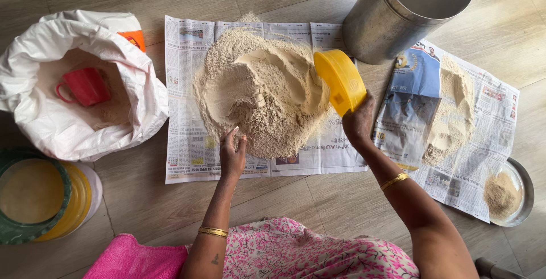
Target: The person sieves flour on a newspaper placed on the floor, using a yellow sieve to filter the flour from a large metal container and a white bag.
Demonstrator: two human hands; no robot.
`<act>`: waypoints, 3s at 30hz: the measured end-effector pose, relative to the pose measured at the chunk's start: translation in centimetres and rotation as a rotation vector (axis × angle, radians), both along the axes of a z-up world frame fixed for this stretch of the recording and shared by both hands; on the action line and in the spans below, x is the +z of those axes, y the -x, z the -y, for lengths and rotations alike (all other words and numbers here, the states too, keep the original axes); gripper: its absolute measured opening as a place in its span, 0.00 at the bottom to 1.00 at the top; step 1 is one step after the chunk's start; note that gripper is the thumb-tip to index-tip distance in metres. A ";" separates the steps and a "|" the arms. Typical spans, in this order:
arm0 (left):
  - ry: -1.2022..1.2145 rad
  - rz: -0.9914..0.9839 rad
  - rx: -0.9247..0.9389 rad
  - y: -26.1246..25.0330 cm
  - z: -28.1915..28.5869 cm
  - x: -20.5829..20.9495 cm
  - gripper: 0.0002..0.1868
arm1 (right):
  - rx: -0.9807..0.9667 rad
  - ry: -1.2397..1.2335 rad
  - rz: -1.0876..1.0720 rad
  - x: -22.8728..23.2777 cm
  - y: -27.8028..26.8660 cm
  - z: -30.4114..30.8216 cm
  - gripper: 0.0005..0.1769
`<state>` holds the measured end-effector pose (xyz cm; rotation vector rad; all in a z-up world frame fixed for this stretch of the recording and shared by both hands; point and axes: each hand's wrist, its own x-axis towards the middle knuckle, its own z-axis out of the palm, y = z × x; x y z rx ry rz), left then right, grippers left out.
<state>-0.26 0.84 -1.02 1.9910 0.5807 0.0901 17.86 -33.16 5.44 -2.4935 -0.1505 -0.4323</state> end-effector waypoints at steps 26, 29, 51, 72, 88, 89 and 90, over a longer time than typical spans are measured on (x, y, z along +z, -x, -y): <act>-0.016 0.222 0.357 -13.8 5.3 -5.5 0.48 | -0.298 -0.637 -0.661 -1.9 5.8 -8.0 0.48; -0.034 0.250 0.348 -14.9 6.4 -4.2 0.50 | -0.287 -0.765 -0.738 -2.9 5.2 -7.8 0.49; 0.122 0.144 0.298 -11.3 1.7 3.2 0.34 | -0.221 -1.587 -0.906 0.3 2.1 -0.7 0.42; 0.098 0.163 0.149 -7.4 2.4 0.9 0.34 | -0.118 -1.414 -0.222 17.0 -23.3 11.6 0.34; 0.165 0.143 0.164 -7.4 2.6 0.9 0.30 | -0.237 0.237 0.241 11.5 -30.0 10.7 0.45; 0.162 0.148 0.170 -7.5 2.7 0.9 0.30 | -0.234 0.287 0.248 11.7 -29.6 10.4 0.44; 0.158 0.140 0.166 -7.5 2.7 0.9 0.30 | -0.230 0.336 0.255 11.8 -29.3 10.3 0.43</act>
